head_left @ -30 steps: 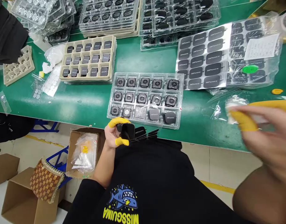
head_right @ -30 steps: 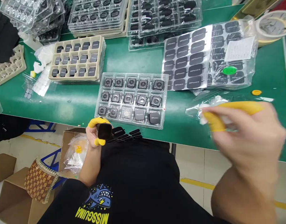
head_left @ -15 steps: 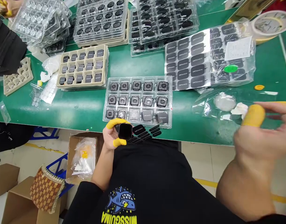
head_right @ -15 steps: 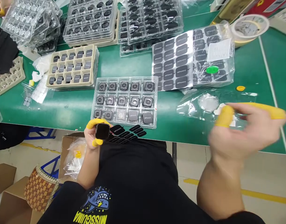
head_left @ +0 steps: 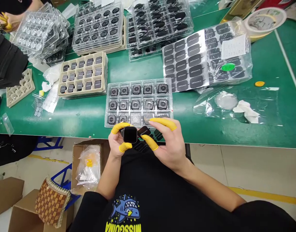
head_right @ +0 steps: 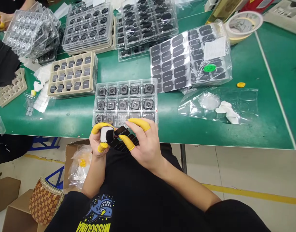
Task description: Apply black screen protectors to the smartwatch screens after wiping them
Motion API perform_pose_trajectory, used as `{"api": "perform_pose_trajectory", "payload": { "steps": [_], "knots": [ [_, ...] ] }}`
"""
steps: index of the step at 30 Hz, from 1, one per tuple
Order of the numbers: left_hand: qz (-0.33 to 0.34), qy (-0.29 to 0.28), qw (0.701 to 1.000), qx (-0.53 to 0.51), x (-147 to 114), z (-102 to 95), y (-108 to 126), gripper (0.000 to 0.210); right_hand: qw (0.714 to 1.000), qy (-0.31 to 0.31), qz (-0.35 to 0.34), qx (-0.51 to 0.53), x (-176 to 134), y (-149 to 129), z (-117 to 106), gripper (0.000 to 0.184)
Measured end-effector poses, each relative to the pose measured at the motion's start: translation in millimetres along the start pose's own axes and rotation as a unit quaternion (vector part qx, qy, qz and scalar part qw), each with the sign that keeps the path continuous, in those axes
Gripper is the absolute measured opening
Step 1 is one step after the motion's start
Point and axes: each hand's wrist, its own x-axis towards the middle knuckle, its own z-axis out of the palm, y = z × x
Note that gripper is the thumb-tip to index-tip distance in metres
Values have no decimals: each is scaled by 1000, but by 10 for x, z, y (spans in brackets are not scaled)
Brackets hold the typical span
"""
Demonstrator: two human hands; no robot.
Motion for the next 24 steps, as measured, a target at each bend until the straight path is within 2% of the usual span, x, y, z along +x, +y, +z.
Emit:
{"api": "perform_pose_trajectory", "payload": {
  "steps": [10, 15, 18, 21, 24],
  "knots": [
    [27, -6, 1000, 11, 10, 64, 78, 71, 996, -34, 49, 70, -21, -111, -7, 30],
    [85, -68, 994, -9, 15, 69, 103, 63, 994, -38, 57, 85, -17, -129, -59, 28],
    [127, -107, 986, 9, 39, 53, 104, 63, 984, -65, 94, 135, 9, -127, -88, 27],
    [152, -118, 981, 36, 66, 28, 99, 60, 970, -83, 136, 181, 24, -131, -101, 26],
    [156, -103, 981, 59, 74, -8, 99, 59, 970, -76, 145, 182, 3, -92, -106, 27]
  ]
}}
